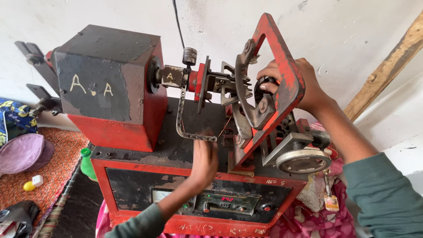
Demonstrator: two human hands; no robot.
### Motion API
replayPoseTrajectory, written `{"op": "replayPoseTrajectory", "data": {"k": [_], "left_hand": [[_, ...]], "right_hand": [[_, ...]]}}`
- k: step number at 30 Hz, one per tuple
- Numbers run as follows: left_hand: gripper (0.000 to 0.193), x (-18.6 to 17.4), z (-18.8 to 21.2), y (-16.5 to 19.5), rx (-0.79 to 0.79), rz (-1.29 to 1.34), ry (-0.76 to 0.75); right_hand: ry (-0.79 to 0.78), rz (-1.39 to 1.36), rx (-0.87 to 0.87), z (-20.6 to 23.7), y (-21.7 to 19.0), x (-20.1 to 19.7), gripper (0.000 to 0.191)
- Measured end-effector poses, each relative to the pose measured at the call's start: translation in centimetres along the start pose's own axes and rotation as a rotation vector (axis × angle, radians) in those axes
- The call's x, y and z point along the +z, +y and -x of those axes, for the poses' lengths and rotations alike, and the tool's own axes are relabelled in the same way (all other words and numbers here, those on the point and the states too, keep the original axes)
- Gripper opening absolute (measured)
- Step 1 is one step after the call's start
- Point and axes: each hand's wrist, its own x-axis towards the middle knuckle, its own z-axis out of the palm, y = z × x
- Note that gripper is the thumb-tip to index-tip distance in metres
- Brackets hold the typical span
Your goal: The person adjusts internal components of a red and black electrical machine using a screwdriver and their hands. They tighten parts, rotate a wheel, and press buttons on the control panel. The machine starts and runs briefly before the person continues adjusting internal parts.
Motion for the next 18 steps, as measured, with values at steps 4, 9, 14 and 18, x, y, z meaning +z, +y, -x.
{"op": "replayPoseTrajectory", "data": {"k": [4, 9, 14, 18], "left_hand": [[0.037, 4.7, -3.8, -5.5, -0.217, 0.218, -0.174], [0.037, 11.9, -8.2, -8.2, -0.127, 0.774, -0.336], [0.053, 14.0, -8.9, -8.1, -0.131, 0.93, -0.335], [0.065, 13.1, -8.6, -7.0, -0.065, 1.001, -0.299]], "right_hand": [[0.008, 0.015, -0.013, 0.3, 0.0, -0.1, 0.025], [0.062, -0.058, -0.008, 0.6, -0.5, -0.6, 0.029], [0.032, -0.108, 0.12, 0.3, -0.6, -1.1, 0.028], [0.031, -0.169, 0.211, 0.4, -0.3, -1.4, 0.03]]}}
